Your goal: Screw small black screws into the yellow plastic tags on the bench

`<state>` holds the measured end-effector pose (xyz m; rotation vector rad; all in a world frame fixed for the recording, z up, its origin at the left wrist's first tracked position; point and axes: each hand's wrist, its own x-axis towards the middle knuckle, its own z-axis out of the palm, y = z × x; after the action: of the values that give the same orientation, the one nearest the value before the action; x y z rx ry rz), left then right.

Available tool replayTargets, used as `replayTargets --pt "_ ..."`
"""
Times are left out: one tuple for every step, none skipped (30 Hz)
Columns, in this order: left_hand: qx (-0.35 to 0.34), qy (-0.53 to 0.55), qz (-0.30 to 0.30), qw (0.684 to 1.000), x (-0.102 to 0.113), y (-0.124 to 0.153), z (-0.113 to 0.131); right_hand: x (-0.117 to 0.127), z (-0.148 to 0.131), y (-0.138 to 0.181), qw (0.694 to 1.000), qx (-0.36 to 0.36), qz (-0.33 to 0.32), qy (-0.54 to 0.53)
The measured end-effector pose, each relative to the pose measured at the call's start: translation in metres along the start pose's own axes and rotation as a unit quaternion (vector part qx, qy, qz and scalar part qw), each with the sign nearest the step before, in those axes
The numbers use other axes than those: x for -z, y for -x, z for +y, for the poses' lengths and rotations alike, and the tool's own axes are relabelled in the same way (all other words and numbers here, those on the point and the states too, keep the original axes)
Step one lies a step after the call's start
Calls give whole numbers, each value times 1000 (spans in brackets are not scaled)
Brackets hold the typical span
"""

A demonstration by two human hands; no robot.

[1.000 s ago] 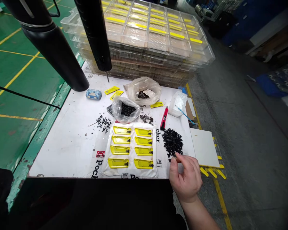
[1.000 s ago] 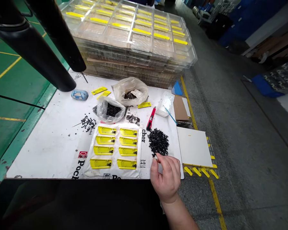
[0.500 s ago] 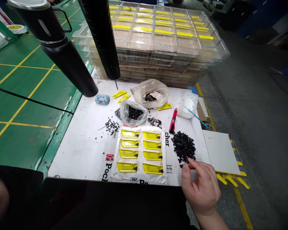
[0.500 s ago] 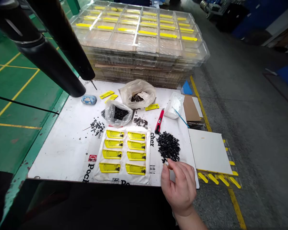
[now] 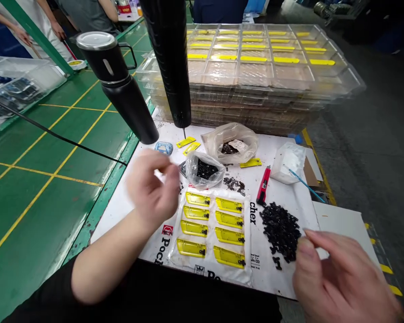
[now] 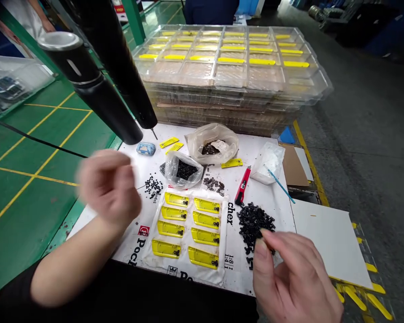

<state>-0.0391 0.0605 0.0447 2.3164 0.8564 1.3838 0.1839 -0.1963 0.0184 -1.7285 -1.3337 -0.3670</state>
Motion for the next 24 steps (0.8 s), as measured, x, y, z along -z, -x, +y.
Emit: replayTargets --pt "11 11 -50 999 -4 -3 0 -3 -6 -18 1000 7 -5 -5" --pt "28 21 -116 993 -9 -7 1 -6 -12 -36 1000 16 -23 -8" --pt "45 24 -188 981 -13 -10 1 -10 -17 -52 999 37 -30 -17" --pt "57 18 -253 966 -16 -13 1 -15 -21 -66 999 34 -41 -11" --pt "61 1 -292 954 -20 -15 0 -20 -24 -77 997 44 -66 -8" --pt "56 -20 -306 950 -23 -16 -3 -25 -25 -84 995 53 -79 -7" --pt "44 -40 -299 952 -26 -15 -6 -31 -25 -88 994 59 -89 -7" --pt "32 -57 -279 958 -28 -13 -11 -38 -22 -89 993 66 -93 -6" --pt "22 -71 -251 965 -30 -10 -16 -46 -18 -88 994 73 -81 -2" --pt "15 -80 -223 971 -32 -6 -21 -53 -13 -84 995 75 -66 6" --pt "9 -86 -202 976 -34 -2 -26 -60 -8 -80 996 70 -57 16" --pt "3 -93 -191 977 -35 2 -31 -66 -3 -75 997 57 -52 26" --pt "-4 -99 -189 977 -36 5 -34 -71 2 -71 998 40 -46 33" --pt "-11 -104 -195 975 -37 7 -37 -74 6 -68 998 20 -45 34" --pt "-17 -109 -204 973 -38 8 -39 -76 9 -66 998 1 -47 33" --pt "-21 -116 -213 970 -39 9 -40 -77 11 -65 998 -10 -55 31" --pt "-22 -125 -225 966 -40 9 -41 -77 12 -65 998 -8 -63 30" --pt "-22 -133 -239 962 -41 9 -41 -76 12 -66 996 0 -78 32" --pt "-18 -142 -255 956 -43 8 -41 -75 12 -67 994 14 -99 35" --pt "-15 -153 -272 950 -44 8 -41 -75 12 -68 992 29 -117 38" --pt "-10 -164 -287 944 -45 7 -41 -74 11 -69 990 43 -129 40" --pt "-4 -175 -299 938 -46 7 -42 -74 10 -70 988 52 -137 41" --pt "2 -184 -309 933 -47 6 -41 -74 9 -70 988 56 -140 40" --pt "9 -190 -318 929 -48 6 -41 -74 8 -70 988 56 -141 38"
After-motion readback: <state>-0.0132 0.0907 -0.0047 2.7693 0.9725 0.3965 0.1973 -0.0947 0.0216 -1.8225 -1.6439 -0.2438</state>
